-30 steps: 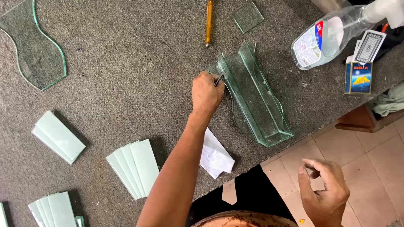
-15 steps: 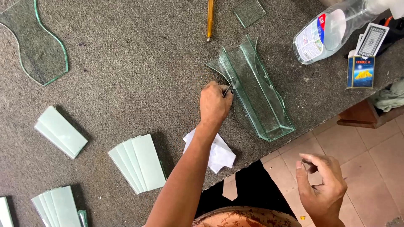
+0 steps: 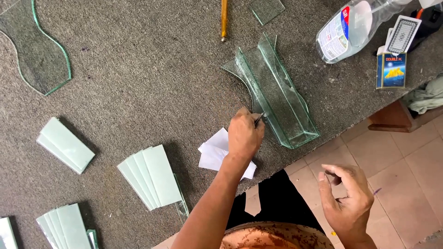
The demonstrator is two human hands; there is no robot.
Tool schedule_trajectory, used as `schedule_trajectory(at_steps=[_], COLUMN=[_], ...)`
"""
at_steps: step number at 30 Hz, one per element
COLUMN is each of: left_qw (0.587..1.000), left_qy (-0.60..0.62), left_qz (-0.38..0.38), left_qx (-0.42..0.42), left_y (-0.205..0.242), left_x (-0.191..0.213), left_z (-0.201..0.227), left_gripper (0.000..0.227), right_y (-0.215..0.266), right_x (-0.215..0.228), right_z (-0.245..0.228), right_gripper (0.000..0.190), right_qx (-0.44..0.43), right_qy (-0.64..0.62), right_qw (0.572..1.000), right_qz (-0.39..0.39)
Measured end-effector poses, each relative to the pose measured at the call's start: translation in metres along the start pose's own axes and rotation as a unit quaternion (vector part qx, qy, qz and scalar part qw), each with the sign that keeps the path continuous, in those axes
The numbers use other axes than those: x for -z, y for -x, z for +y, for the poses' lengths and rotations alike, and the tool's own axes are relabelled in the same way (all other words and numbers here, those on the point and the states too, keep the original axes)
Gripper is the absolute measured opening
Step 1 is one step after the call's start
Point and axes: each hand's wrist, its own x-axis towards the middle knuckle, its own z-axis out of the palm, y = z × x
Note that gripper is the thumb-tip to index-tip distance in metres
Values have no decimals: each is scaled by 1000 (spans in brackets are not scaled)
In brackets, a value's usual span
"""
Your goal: Cleaning and labeling curved glass pieces on a workshop table using a spray cleaner and paper.
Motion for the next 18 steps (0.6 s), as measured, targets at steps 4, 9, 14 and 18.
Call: schedule_trajectory(at_steps=[4, 9, 14, 18], left_qw=[999, 999, 999, 999], left_qy=[-10, 3, 2, 11], left_qz=[-28, -33, -27, -24], left_qx=[16, 8, -16, -22], left_y=[16, 39, 55, 66], left_x=[-4, -11, -20, -23], left_z=[4, 10, 9, 14], left_gripper=[13, 21, 12, 23], right_y=[2, 7, 11, 14], right_x=[-1, 0, 3, 3], right_z=[0, 3, 2, 4], right_gripper=[16, 15, 15, 14], right_qx=[2, 3, 4, 6], right_qy=[-6, -8, -12, -9], right_qw=[1000, 1000, 1000, 1000], right_qz=[2, 2, 2, 4])
